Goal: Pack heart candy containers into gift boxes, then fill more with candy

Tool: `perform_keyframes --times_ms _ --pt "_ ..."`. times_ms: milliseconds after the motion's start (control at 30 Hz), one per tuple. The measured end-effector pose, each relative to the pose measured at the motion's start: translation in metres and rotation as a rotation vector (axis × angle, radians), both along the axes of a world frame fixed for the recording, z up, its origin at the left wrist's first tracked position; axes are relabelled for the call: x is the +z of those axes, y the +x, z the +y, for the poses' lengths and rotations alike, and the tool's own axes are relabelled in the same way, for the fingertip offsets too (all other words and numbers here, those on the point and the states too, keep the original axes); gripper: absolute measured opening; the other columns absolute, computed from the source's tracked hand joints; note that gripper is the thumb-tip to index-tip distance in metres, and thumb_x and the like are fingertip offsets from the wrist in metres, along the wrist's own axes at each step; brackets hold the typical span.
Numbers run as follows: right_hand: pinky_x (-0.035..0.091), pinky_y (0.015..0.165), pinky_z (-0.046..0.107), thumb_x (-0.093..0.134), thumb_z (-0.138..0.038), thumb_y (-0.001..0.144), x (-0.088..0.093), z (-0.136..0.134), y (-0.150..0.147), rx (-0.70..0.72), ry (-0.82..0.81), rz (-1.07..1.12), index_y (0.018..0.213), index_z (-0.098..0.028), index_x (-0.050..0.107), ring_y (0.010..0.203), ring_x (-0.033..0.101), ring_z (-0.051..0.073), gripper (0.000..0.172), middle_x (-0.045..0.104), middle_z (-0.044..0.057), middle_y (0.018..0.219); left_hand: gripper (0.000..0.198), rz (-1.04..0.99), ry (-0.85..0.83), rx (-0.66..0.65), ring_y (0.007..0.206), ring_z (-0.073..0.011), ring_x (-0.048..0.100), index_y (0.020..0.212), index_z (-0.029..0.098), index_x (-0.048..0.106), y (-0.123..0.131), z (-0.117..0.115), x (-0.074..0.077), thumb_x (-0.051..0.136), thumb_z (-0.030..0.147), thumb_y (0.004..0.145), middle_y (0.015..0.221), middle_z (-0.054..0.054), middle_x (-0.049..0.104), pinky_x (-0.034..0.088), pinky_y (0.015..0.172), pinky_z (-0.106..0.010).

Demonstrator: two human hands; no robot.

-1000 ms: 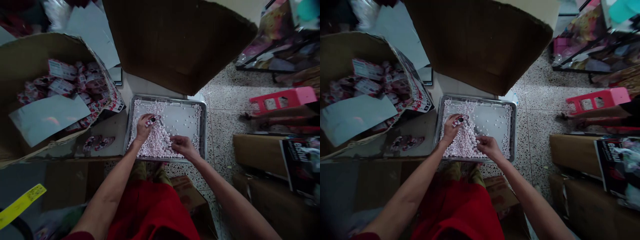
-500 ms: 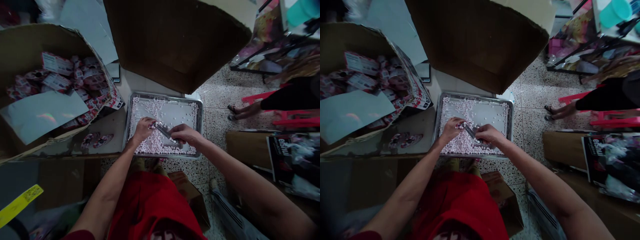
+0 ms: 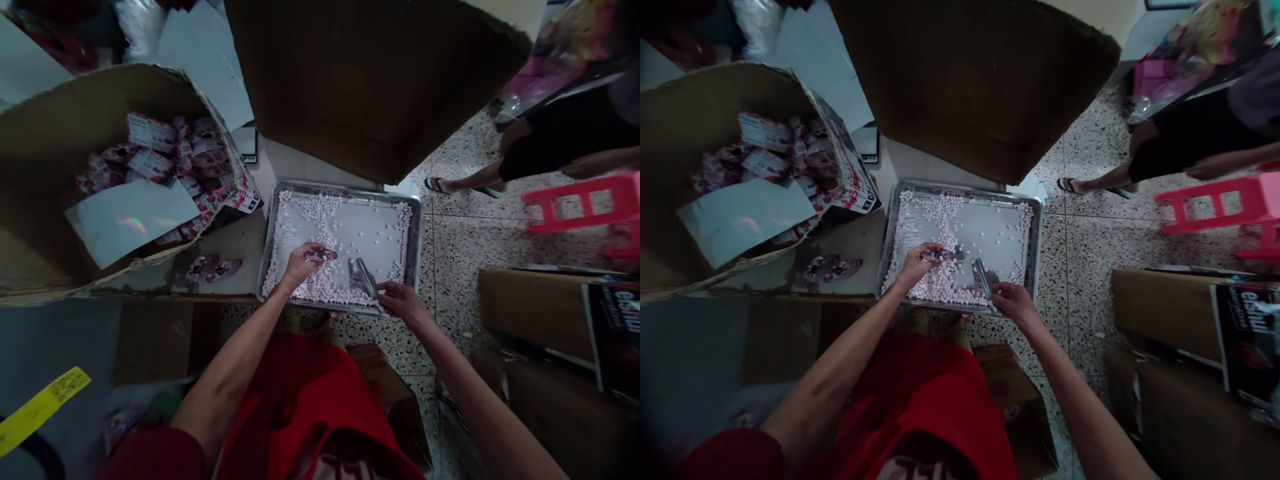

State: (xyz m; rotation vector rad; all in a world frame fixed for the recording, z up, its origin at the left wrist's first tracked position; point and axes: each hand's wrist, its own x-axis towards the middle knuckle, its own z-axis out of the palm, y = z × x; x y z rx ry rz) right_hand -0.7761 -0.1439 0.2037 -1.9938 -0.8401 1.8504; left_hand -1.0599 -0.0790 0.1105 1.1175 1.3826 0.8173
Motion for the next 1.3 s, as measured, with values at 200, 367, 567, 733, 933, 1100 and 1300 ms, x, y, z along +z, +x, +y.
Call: perform_keyframes --times_ms 200,367,567,733,933,1100,1300 --pt "0.03 0.045 0.024 0.077 -0.053 0.053 -0.007 -0.013 0.023 0.017 0.008 -0.081 0.091 -0.018 0.071 0.043 0.043 0.011 0.052 0.05 -0.007 0.051 0.038 -0.112 0.019 0.219 0.097 -0.0227 0.074 0.107 0.017 0.072 0.016 -0.003 0.015 0.085 0.019 0.072 0.105 -0.009 0.078 0.057 0.096 -0.039" --pt "0.035 0.045 0.029 0.073 -0.061 0.057 -0.032 -0.02 0.039 0.123 0.113 -0.247 0.093 -0.019 0.073 0.043 0.05 0.017 0.055 0.058 0.0 0.053 0.037 0.203 0.226 0.508 0.108 -0.0239 0.07 0.115 0.02 0.068 -0.056 -0.017 0.049 0.081 0.025 0.081 0.116 -0.01 0.074 0.055 0.099 -0.036" --pt "0.042 0.057 0.032 0.058 -0.05 0.071 -0.046 0.0 0.017 0.466 0.335 -0.502 0.113 -0.017 0.072 0.053 0.064 0.022 0.055 0.067 0.002 0.06 0.038 0.744 0.272 0.701 0.119 -0.0313 0.062 0.113 0.017 0.063 -0.143 -0.014 0.028 0.067 0.007 0.076 0.118 -0.015 0.068 0.047 0.11 -0.05" --pt "0.039 0.062 0.035 0.049 -0.043 0.082 -0.066 0.012 0.009 0.66 0.489 -0.654 0.119 -0.023 0.072 0.068 0.07 0.029 0.048 0.073 0.006 0.069 0.049 0.755 0.254 0.597 0.126 -0.0333 0.061 0.123 0.018 0.064 -0.134 -0.008 0.032 0.061 0.004 0.076 0.124 -0.017 0.068 0.045 0.113 -0.054" --pt "0.039 0.058 0.036 0.049 -0.045 0.083 -0.079 0.005 0.02 0.591 0.47 -0.647 0.116 -0.029 0.071 0.069 0.072 0.033 0.043 0.074 0.007 0.07 0.022 0.98 0.399 0.309 0.095 -0.0292 0.071 0.108 0.03 0.076 -0.152 -0.026 0.152 0.063 0.021 0.093 0.105 -0.009 0.076 0.055 0.097 -0.044" --pt "0.039 0.059 0.034 0.051 -0.042 0.085 -0.071 0.01 0.008 0.553 0.443 -0.682 0.118 -0.026 0.072 0.071 0.073 0.03 0.043 0.076 0.008 0.074 0.031 0.86 0.381 0.086 0.08 -0.0235 0.066 0.091 0.017 0.072 -0.21 0.103 0.167 0.087 0.039 0.075 0.077 -0.005 0.072 0.057 0.094 -0.039" --pt "0.036 0.061 0.029 0.051 -0.028 0.092 -0.058 0.03 -0.004 0.687 0.368 -0.839 0.131 -0.018 0.069 0.075 0.072 0.024 0.044 0.078 0.008 0.079 0.044 0.788 0.384 0.107 0.062 -0.0135 0.06 0.068 0.019 0.062 -0.196 0.168 0.135 0.073 0.058 0.085 0.051 0.006 0.052 0.06 0.086 -0.037"
